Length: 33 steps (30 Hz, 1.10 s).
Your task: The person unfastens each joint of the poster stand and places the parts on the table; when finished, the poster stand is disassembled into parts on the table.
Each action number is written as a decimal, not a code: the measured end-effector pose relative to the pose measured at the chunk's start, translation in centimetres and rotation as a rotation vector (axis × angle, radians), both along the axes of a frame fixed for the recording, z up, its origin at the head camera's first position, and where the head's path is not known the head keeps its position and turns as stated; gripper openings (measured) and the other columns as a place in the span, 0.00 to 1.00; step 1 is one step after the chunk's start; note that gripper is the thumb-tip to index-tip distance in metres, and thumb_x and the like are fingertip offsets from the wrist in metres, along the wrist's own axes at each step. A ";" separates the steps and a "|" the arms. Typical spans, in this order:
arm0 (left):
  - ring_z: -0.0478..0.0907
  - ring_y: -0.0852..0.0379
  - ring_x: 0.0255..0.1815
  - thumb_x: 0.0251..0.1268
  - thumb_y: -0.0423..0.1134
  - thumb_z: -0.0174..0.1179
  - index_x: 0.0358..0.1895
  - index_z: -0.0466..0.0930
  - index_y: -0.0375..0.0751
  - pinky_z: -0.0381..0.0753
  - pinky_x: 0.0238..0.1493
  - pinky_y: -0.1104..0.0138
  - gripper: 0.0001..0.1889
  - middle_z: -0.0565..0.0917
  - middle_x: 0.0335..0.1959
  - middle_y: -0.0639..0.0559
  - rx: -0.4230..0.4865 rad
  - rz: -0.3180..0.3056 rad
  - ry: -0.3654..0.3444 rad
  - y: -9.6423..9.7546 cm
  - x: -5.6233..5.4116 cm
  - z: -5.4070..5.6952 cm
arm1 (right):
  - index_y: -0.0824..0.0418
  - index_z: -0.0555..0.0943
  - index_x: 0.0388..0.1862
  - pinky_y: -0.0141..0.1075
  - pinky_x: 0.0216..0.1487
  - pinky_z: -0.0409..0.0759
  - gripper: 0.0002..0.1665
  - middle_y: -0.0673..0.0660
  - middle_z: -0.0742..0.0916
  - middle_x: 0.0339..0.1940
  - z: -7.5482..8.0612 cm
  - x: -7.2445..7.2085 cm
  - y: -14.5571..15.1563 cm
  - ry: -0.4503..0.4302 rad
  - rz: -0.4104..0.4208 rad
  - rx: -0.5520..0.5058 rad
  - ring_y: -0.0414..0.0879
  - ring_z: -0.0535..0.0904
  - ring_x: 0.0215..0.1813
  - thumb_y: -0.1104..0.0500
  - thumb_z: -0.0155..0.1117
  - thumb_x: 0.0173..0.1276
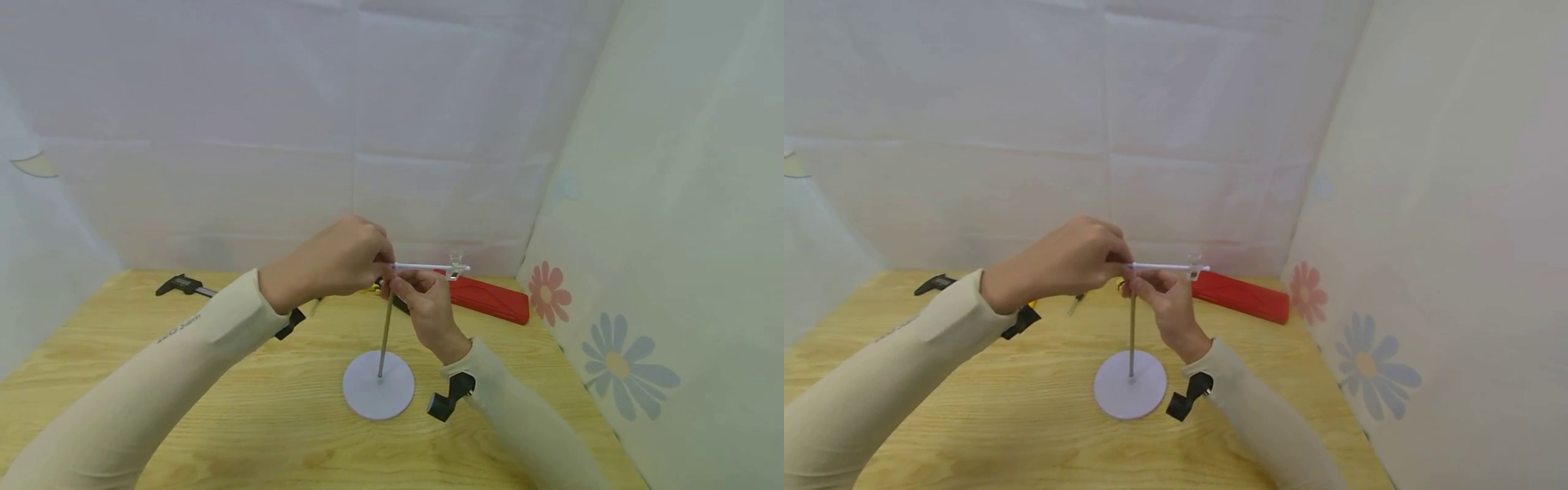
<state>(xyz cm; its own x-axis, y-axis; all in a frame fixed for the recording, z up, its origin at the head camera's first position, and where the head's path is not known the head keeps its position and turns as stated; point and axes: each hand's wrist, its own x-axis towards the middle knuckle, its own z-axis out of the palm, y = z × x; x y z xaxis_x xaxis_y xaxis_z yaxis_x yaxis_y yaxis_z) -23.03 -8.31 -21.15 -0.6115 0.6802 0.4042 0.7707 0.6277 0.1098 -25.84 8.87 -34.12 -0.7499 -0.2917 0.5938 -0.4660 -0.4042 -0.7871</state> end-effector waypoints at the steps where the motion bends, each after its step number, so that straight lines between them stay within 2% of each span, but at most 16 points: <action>1: 0.80 0.60 0.27 0.60 0.29 0.66 0.27 0.91 0.44 0.81 0.31 0.68 0.08 0.87 0.25 0.56 -0.005 0.004 -0.003 0.0 0.0 0.1 | 0.56 0.86 0.39 0.31 0.48 0.86 0.07 0.47 0.90 0.32 0.0 0.0 0.0 0.000 -0.003 0.003 0.39 0.86 0.37 0.54 0.70 0.69; 3: 0.80 0.60 0.27 0.60 0.29 0.65 0.26 0.91 0.44 0.81 0.31 0.67 0.09 0.87 0.25 0.56 -0.012 0.009 -0.013 0.1 0.1 0.2 | 0.56 0.86 0.38 0.31 0.48 0.86 0.08 0.47 0.90 0.32 -0.1 0.0 0.0 0.004 -0.012 0.009 0.39 0.86 0.37 0.53 0.71 0.68; 7: 0.81 0.60 0.29 0.60 0.28 0.62 0.27 0.92 0.45 0.82 0.32 0.67 0.11 0.89 0.27 0.55 -0.017 0.018 -0.036 0.2 0.2 0.4 | 0.53 0.86 0.39 0.32 0.47 0.86 0.01 0.46 0.90 0.32 0.0 0.0 -0.1 0.033 -0.023 0.011 0.39 0.86 0.36 0.57 0.68 0.70; 10: 0.83 0.60 0.30 0.61 0.27 0.62 0.28 0.92 0.44 0.83 0.33 0.67 0.11 0.89 0.28 0.54 -0.023 0.008 -0.024 0.2 0.2 0.4 | 0.52 0.85 0.39 0.31 0.47 0.86 0.02 0.46 0.90 0.33 0.0 0.0 -0.1 0.050 -0.023 0.007 0.39 0.86 0.36 0.59 0.66 0.72; 14: 0.81 0.60 0.28 0.62 0.28 0.63 0.29 0.92 0.43 0.81 0.31 0.67 0.10 0.86 0.26 0.54 -0.038 -0.006 -0.001 0.2 0.0 0.3 | 0.56 0.86 0.40 0.32 0.46 0.86 0.04 0.47 0.90 0.32 0.0 0.0 0.0 0.034 -0.025 0.011 0.40 0.86 0.36 0.57 0.68 0.71; 19: 0.77 0.61 0.25 0.64 0.28 0.62 0.31 0.92 0.42 0.77 0.27 0.70 0.11 0.84 0.25 0.53 -0.056 0.000 -0.016 0.3 -0.1 0.3 | 0.56 0.86 0.39 0.33 0.47 0.86 0.05 0.48 0.90 0.32 -0.1 -0.1 0.0 0.016 -0.027 0.007 0.40 0.86 0.36 0.56 0.69 0.70; 24: 0.76 0.61 0.25 0.65 0.27 0.60 0.30 0.92 0.42 0.77 0.28 0.70 0.12 0.84 0.25 0.54 -0.078 -0.012 -0.024 0.4 -0.1 0.5 | 0.55 0.86 0.39 0.32 0.47 0.86 0.03 0.48 0.90 0.32 -0.2 -0.1 0.1 0.020 -0.028 -0.004 0.41 0.86 0.36 0.57 0.68 0.70; 27: 0.77 0.61 0.26 0.65 0.28 0.60 0.31 0.91 0.42 0.78 0.29 0.70 0.11 0.84 0.25 0.53 -0.072 -0.031 -0.015 0.3 -0.2 0.5 | 0.58 0.86 0.39 0.32 0.46 0.86 0.06 0.48 0.90 0.32 -0.1 -0.1 0.0 0.022 -0.029 -0.004 0.41 0.86 0.36 0.57 0.68 0.70; 31: 0.77 0.61 0.26 0.66 0.28 0.61 0.30 0.91 0.41 0.78 0.29 0.70 0.10 0.84 0.26 0.53 -0.058 -0.052 -0.011 0.1 -0.3 0.4 | 0.68 0.84 0.40 0.31 0.47 0.86 0.14 0.48 0.90 0.31 -0.1 -0.1 -0.1 0.031 -0.036 0.012 0.41 0.86 0.36 0.56 0.69 0.70; 33: 0.78 0.61 0.27 0.66 0.28 0.61 0.31 0.91 0.41 0.79 0.29 0.70 0.10 0.85 0.27 0.53 -0.053 -0.049 -0.026 0.0 -0.2 0.4 | 0.68 0.83 0.40 0.31 0.47 0.85 0.15 0.48 0.90 0.31 -0.1 0.0 -0.2 0.032 -0.045 0.022 0.40 0.86 0.36 0.55 0.69 0.69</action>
